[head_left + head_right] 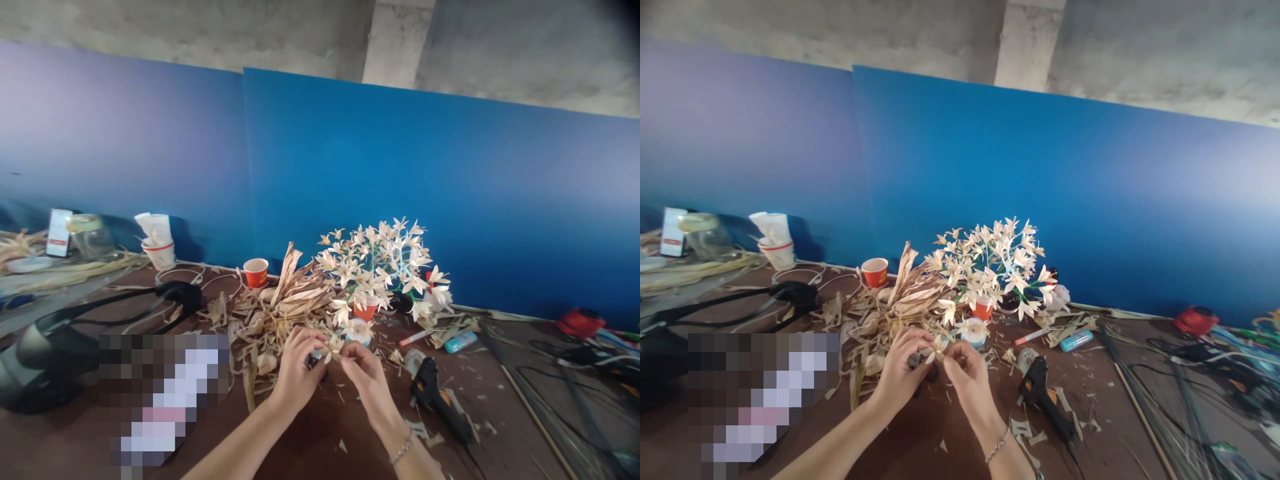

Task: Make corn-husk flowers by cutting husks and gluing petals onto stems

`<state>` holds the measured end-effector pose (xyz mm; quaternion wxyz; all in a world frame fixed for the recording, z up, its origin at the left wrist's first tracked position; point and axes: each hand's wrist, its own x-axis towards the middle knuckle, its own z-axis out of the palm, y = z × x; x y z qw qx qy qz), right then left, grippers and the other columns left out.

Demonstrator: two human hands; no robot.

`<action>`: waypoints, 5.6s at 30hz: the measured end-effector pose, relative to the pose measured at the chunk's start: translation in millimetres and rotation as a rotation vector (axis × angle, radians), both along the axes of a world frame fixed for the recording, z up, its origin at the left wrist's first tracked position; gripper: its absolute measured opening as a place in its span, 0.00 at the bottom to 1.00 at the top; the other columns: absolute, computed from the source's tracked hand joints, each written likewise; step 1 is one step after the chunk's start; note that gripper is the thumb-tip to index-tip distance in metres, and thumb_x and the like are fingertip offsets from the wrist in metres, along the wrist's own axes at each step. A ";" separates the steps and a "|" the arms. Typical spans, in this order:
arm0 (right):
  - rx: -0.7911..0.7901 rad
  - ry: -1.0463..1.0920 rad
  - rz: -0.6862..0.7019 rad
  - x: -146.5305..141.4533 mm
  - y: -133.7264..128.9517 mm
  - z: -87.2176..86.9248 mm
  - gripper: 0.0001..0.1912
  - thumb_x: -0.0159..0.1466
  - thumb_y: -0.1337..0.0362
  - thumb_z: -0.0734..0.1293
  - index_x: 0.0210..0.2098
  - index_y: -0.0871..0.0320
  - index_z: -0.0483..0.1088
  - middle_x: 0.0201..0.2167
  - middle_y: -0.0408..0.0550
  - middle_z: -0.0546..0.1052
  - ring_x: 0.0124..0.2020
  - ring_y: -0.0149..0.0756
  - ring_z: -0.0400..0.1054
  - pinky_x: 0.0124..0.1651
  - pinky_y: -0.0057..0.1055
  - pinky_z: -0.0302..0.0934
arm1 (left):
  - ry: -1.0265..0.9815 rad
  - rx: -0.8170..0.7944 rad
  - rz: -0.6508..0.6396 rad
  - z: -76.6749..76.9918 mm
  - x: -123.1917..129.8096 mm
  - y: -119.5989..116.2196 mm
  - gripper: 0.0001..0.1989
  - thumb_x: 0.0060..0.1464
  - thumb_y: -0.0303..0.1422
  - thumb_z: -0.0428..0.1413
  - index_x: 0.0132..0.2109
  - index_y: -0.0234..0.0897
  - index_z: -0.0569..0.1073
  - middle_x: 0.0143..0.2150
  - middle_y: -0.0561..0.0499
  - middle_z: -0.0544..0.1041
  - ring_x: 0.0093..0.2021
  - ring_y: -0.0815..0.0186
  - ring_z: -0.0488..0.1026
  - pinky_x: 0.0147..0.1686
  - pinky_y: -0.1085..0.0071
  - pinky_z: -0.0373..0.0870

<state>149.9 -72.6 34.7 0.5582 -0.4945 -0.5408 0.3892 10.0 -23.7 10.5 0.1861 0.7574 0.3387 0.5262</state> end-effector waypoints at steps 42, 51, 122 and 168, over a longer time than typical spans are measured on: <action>0.511 -1.025 -0.443 -0.7 -6.1 -6.9 0.02 0.57 0.68 0.62 0.29 0.55 0.66 0.41 0.49 0.68 0.43 0.41 0.61 0.44 0.38 0.53 | 0.260 0.076 0.122 4.5 3.6 -8.8 0.06 0.50 0.26 0.53 0.29 0.40 0.73 0.34 0.49 0.74 0.37 0.61 0.68 0.38 0.62 0.59; 0.451 -0.985 -0.481 -1.1 -3.7 -11.4 0.03 0.54 0.70 0.62 0.27 0.56 0.64 0.40 0.49 0.68 0.43 0.42 0.61 0.43 0.37 0.52 | 0.379 0.190 0.166 7.7 3.6 -16.1 0.05 0.49 0.26 0.55 0.32 0.41 0.73 0.37 0.48 0.74 0.41 0.58 0.66 0.42 0.59 0.57; 0.591 -0.964 -0.308 -3.3 -8.9 -9.1 0.07 0.59 0.70 0.61 0.32 0.54 0.70 0.29 0.44 0.65 0.33 0.35 0.58 0.37 0.33 0.50 | 0.004 -0.020 -0.036 -3.7 3.5 1.7 0.03 0.48 0.26 0.55 0.29 0.37 0.72 0.35 0.49 0.73 0.39 0.62 0.67 0.40 0.66 0.64; 0.008 -1.064 0.039 -15.5 25.0 -4.5 0.16 0.48 0.71 0.63 0.36 0.57 0.72 0.23 0.45 0.76 0.26 0.37 0.69 0.29 0.27 0.55 | -0.726 -0.810 -0.291 13.6 -43.5 45.0 0.13 0.32 0.37 0.66 0.25 0.34 0.74 0.32 0.46 0.79 0.45 0.56 0.72 0.49 0.62 0.61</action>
